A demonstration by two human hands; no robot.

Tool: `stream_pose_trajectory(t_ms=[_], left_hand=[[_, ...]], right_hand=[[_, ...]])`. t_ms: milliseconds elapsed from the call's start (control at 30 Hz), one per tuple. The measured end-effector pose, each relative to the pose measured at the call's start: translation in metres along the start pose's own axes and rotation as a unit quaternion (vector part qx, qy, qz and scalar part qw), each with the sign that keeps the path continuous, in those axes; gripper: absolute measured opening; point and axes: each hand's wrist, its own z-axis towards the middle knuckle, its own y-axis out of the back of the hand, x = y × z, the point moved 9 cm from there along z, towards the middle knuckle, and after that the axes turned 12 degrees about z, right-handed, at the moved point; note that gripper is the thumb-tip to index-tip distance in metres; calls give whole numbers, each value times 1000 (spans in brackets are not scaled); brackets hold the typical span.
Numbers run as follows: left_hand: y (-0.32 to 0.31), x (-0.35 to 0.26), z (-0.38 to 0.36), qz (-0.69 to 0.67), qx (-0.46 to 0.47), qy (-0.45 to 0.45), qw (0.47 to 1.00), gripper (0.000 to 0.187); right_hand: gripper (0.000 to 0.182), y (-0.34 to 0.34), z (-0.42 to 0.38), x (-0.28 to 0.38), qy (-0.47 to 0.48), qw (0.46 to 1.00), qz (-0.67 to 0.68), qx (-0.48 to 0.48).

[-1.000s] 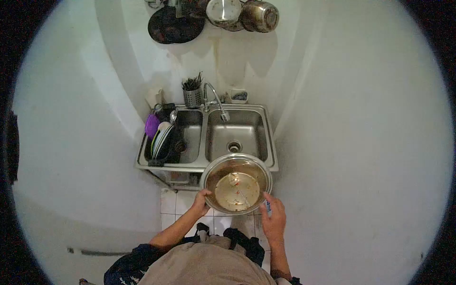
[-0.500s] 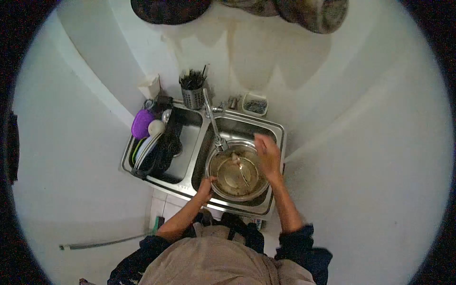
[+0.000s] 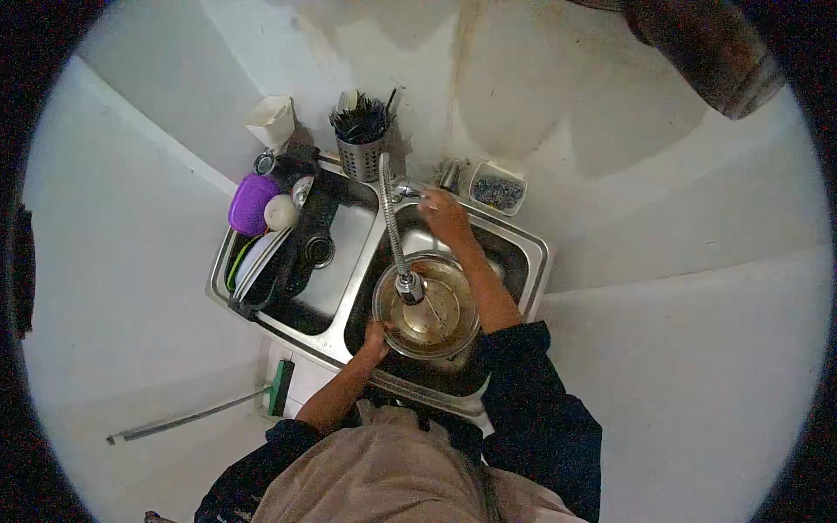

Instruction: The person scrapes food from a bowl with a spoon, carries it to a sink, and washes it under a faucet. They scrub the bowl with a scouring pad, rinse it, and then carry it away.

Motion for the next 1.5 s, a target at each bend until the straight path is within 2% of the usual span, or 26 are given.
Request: stream_pose_trajectory(t_ms=[67, 200, 300, 333, 400, 433, 467, 533, 567, 633, 667, 733, 767, 833, 867, 967, 1033, 1100, 1167, 1200, 1233, 1267, 1333, 1400, 1467, 1500], left_hand=[[2, 0, -3, -4, -7, 7, 1000, 22], [14, 11, 7, -10, 33, -59, 998, 13], [30, 33, 29, -14, 70, -64, 995, 8], [33, 43, 40, -21, 88, -53, 994, 7], [33, 41, 32, 4, 35, -11, 999, 9], [35, 41, 28, 17, 8, 10, 1000, 10], [39, 37, 31, 28, 37, -23, 999, 11], [47, 41, 47, 50, 93, -90, 990, 14], [53, 47, 51, 26, 71, -62, 995, 13], [61, 60, 59, -22, 23, -6, 999, 18], [69, 63, 63, 33, -16, 16, 999, 16], [88, 65, 69, 140, -97, 56, 984, 14], [80, 54, 59, 132, -90, 27, 987, 14], [55, 22, 25, 113, -74, -33, 990, 17], [51, 23, 28, 245, -64, 36, 967, 80], [10, -25, -35, 208, 27, 30, 977, 85], [14, -29, -42, 230, -36, 39, 972, 82], [28, -13, -22, 229, -57, 41, 971, 77], [57, 34, 42, 206, -39, 38, 977, 72], [48, 24, 34, 211, -1, 17, 977, 61], [42, 15, 24, 216, 37, -3, 976, 51], [33, 4, 11, 221, 74, -23, 972, 41], [32, -3, -4, 232, 54, 4, 971, 33], [27, -12, -22, 215, 48, 16, 975, 30], [20, -19, -34, 168, 55, 13, 984, 31], [19, -15, -30, 154, 75, 19, 985, 32]], right_hand=[[43, -14, -24, 1, 69, 996, -48, 3], [45, -37, -68, -13, 77, 991, -102, -46], [41, -53, -133, -56, -206, 977, 48, -10], [43, -73, -162, -83, -308, 942, 127, 34], [44, -113, -210, -120, -410, 858, 306, 34], [45, -126, -226, -126, -410, 818, 403, -8], [46, -143, -236, -127, -403, 768, 495, -49], [47, -164, -252, -131, -369, 640, 661, -128], [48, -169, -255, -129, -345, 563, 732, -165], [49, -172, -261, -135, -361, 607, 692, -150], [50, -174, -261, -138, -369, 628, 670, -141], [37, -175, -267, -152, -392, 634, 631, -216], [31, -176, -270, -160, -403, 635, 609, -252], [40, -182, -260, -161, -389, 632, 627, -238], [45, -185, -254, -162, -381, 630, 635, -231], [41, -188, -224, -173, -301, 758, 566, -124], [38, -173, -207, -166, -214, 838, 492, -102], [38, -153, -196, -135, -185, 929, 310, -88], [40, -115, -189, -51, -219, 974, 17, -58], [41, -130, -192, -83, -238, 914, 303, -125], [42, -154, -193, -121, -238, 772, 562, -179], [43, -173, -194, -145, -217, 559, 770, -217], [45, -159, -199, -109, -242, 724, 634, -128], [46, -162, -214, -105, -278, 758, 588, -54], [45, -173, -232, -110, -331, 683, 652, -1], [43, -179, -239, -117, -374, 675, 636, 4]])
